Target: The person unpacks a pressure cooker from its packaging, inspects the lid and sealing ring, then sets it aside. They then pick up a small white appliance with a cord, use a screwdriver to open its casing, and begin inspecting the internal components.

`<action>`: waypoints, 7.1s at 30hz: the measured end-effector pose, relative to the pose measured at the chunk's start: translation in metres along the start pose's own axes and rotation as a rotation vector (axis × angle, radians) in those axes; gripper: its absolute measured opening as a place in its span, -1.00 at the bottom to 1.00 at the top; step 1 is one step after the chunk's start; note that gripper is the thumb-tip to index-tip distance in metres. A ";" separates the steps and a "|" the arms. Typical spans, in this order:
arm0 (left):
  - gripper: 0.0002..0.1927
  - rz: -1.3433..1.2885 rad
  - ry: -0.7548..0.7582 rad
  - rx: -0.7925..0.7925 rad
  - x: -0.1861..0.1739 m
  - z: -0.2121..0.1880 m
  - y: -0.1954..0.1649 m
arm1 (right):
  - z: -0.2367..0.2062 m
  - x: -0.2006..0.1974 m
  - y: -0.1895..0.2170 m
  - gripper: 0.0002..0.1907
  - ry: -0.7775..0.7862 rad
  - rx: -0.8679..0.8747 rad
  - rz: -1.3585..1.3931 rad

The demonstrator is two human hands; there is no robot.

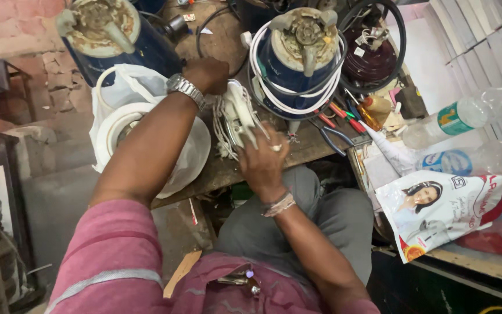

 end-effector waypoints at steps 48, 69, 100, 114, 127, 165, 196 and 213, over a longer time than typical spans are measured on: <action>-0.34 0.004 0.639 0.107 0.023 -0.012 -0.017 | -0.015 0.040 0.021 -0.38 0.359 -0.101 0.497; -0.34 0.048 0.200 0.310 -0.001 -0.014 -0.019 | -0.087 0.086 -0.106 -0.68 -0.021 0.958 1.385; 0.02 -0.281 0.455 0.077 0.041 0.032 0.026 | -0.026 -0.042 -0.077 -0.72 0.507 -0.154 1.014; -0.74 -0.380 0.556 -0.155 0.037 0.011 0.026 | -0.038 -0.020 -0.042 -0.79 0.185 -0.072 0.697; -0.69 -0.254 0.096 -0.212 0.035 0.008 0.020 | -0.039 -0.007 -0.026 -0.67 0.207 -0.127 0.621; -0.79 -0.625 0.025 0.147 -0.019 0.008 0.023 | -0.016 -0.048 -0.041 -0.78 0.290 -0.012 2.296; -0.58 -0.460 -0.069 0.035 0.013 0.026 0.003 | -0.064 -0.015 -0.043 -0.76 0.028 0.380 0.822; -0.74 -1.028 0.093 -0.413 0.031 0.037 0.036 | -0.061 -0.007 -0.029 -0.61 0.050 0.180 0.578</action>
Point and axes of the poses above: each hand's wrist, its own z-axis towards the middle knuckle, its own x-axis out of the palm, y = z × x, the point moved 4 cm from there along z, towards the middle knuckle, and after that the axes turned 6 degrees about -z, right-handed, at the moved point
